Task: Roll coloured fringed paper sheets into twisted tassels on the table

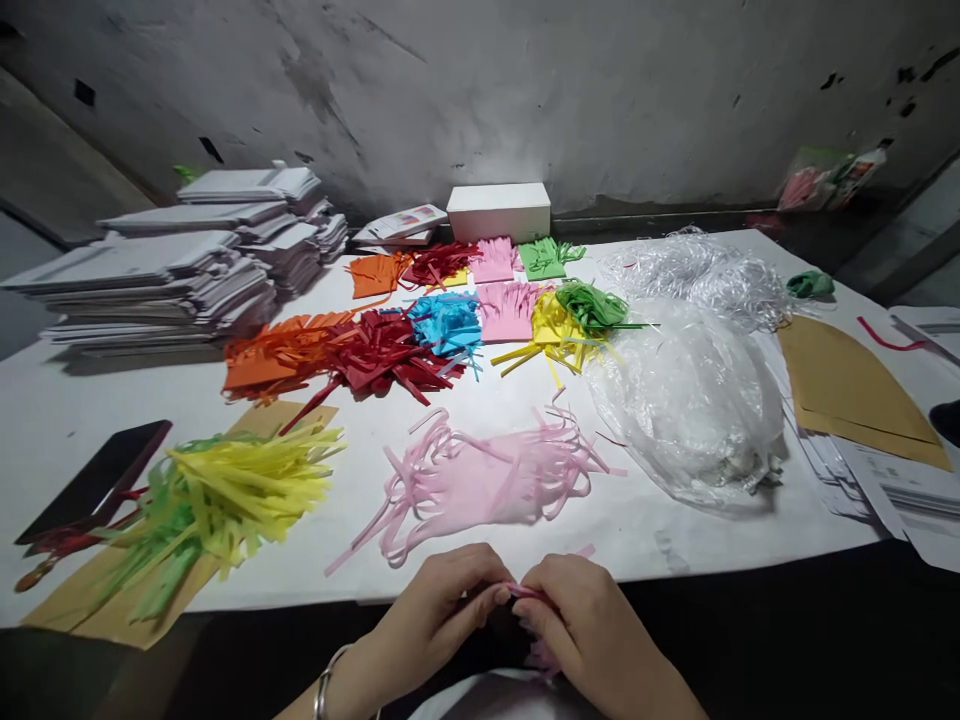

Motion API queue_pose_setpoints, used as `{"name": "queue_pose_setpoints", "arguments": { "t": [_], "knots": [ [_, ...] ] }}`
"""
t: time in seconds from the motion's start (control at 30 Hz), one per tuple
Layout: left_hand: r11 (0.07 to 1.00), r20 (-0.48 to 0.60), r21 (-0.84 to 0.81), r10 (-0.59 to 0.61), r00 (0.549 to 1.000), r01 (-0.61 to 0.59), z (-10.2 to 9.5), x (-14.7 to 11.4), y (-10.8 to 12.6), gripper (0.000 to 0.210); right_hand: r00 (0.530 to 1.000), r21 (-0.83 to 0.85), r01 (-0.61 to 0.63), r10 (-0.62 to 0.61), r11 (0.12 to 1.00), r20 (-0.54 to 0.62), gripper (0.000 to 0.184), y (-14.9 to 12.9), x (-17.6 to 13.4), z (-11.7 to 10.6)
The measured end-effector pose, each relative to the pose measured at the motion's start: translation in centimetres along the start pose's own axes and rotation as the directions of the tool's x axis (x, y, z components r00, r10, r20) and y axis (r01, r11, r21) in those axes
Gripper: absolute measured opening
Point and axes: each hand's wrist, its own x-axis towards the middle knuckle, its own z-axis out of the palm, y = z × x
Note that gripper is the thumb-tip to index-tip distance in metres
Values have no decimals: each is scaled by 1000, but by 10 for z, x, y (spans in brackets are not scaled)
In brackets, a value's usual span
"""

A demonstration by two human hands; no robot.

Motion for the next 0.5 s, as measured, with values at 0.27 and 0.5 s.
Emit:
{"name": "queue_pose_setpoints", "arguments": {
  "t": [0.27,0.5],
  "knots": [
    [989,-15,146,23,1000,-21,-11,-18,-5,29,941,-274,324,-339,905,-6,20,-15,17,16],
    [955,-615,189,-65,785,227,-106,-78,-36,21,921,-217,238,-291,947,-261,45,2,36,27]
  ]
}}
